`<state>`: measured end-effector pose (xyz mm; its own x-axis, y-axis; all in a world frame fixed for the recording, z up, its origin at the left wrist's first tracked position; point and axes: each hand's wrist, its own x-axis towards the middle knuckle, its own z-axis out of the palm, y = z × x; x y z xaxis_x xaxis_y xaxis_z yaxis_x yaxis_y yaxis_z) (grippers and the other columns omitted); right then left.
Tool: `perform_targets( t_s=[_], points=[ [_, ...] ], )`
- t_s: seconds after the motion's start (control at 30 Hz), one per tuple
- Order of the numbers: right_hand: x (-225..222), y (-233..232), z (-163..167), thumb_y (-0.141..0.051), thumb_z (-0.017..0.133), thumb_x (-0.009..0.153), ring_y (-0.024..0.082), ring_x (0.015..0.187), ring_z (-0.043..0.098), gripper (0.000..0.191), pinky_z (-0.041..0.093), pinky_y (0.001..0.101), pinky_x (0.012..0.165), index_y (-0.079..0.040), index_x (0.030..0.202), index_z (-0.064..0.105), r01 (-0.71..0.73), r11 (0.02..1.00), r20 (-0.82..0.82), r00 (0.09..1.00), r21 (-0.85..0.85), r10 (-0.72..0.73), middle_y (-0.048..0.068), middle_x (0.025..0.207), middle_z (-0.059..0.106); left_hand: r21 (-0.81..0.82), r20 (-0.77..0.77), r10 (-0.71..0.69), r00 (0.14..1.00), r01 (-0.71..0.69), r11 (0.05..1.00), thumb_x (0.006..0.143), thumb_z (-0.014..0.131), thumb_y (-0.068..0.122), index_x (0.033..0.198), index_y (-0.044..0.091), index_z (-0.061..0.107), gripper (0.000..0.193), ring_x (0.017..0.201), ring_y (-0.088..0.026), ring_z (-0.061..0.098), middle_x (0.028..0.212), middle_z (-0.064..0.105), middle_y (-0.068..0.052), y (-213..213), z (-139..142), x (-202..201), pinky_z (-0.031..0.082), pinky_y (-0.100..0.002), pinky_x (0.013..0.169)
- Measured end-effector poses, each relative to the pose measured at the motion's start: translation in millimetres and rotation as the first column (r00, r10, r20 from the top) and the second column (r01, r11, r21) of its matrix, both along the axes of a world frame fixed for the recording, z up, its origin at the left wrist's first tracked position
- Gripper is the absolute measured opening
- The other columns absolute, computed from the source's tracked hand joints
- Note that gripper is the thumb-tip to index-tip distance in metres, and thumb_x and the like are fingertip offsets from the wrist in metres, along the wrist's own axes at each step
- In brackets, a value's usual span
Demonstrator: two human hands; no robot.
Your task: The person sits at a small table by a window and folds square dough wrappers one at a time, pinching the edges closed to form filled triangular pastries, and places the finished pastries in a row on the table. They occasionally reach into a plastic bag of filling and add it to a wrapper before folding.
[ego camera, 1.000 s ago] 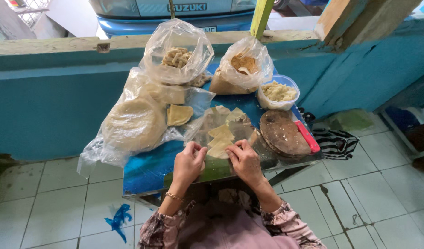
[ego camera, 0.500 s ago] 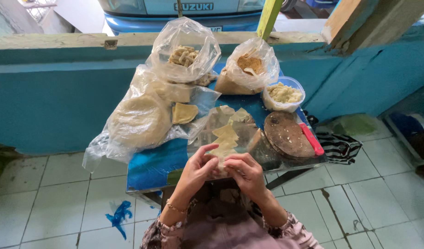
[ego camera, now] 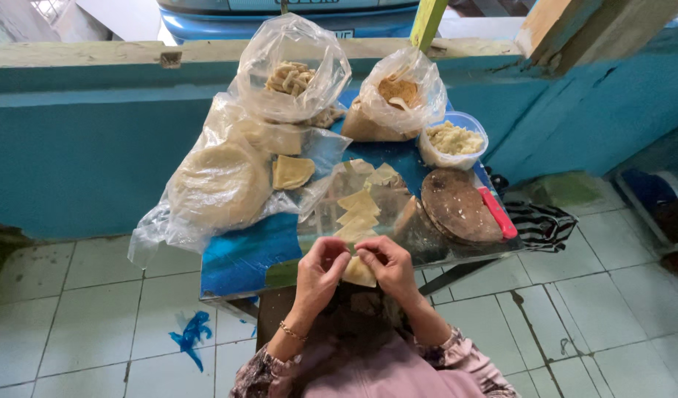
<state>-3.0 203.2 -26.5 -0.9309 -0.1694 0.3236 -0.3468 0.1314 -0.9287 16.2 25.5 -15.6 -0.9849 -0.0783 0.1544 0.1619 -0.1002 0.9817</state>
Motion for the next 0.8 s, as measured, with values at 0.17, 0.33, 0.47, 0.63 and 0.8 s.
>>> perform_targets(
  t_s=[0.17,0.33,0.47,0.63,0.8],
  points=[
    [-12,10,-13,-0.006,0.068,0.1,0.008,0.086,0.067,0.013,0.055,0.0231,0.079,-0.001,0.111,0.073,-0.024,0.985,0.193,0.98,-0.171,0.057,0.003,0.095,0.072,-0.665,-0.305,-0.017,0.952,-0.201,0.719,0.078,0.079,0.01,0.097,0.008,0.068,0.023,0.084,-0.031,0.065,0.093,0.064,-0.011,-2,12,14,0.052,-0.039,0.073],
    [-5,15,-2,-0.009,0.069,0.096,0.008,0.083,0.068,0.017,0.056,0.0234,0.075,-0.002,0.11,0.072,0.076,0.994,0.132,0.989,-0.077,-0.065,0.002,0.098,0.072,-0.663,-0.323,-0.041,0.946,-0.195,0.722,0.085,0.072,0.007,0.089,0.008,0.065,0.008,0.09,-0.035,0.063,0.092,0.064,-0.011,-2,14,13,0.05,-0.045,0.076],
    [-3,29,21,-0.011,0.067,0.094,0.005,0.089,0.064,0.032,0.055,0.0213,0.08,-0.005,0.126,0.065,-0.135,0.991,0.12,0.984,-0.002,0.134,-0.001,0.105,0.07,-0.513,-0.421,-0.101,0.901,-0.145,0.846,0.092,0.066,0.002,0.101,0.006,0.066,0.009,0.094,-0.033,0.066,0.098,0.066,-0.011,-12,15,9,0.054,-0.042,0.078],
    [12,22,25,-0.008,0.076,0.092,0.006,0.084,0.065,0.017,0.055,0.0234,0.075,-0.001,0.107,0.073,-0.108,0.99,0.057,0.993,0.096,0.103,0.002,0.095,0.072,-0.373,-0.366,-0.045,0.93,-0.102,0.922,0.093,0.069,0.001,0.105,0.004,0.064,0.013,0.087,-0.025,0.07,0.103,0.066,-0.012,-10,28,7,0.059,-0.031,0.065],
    [22,3,34,-0.007,0.077,0.089,0.008,0.078,0.068,0.017,0.056,0.0246,0.067,-0.003,0.105,0.074,0.115,0.976,-0.077,0.992,0.188,-0.102,0.004,0.092,0.073,-0.24,-0.447,0.094,0.89,-0.22,0.945,0.087,0.07,0.0,0.105,0.003,0.064,0.019,0.088,-0.021,0.071,0.107,0.065,-0.013,13,22,27,0.062,-0.026,0.071]
  ],
)
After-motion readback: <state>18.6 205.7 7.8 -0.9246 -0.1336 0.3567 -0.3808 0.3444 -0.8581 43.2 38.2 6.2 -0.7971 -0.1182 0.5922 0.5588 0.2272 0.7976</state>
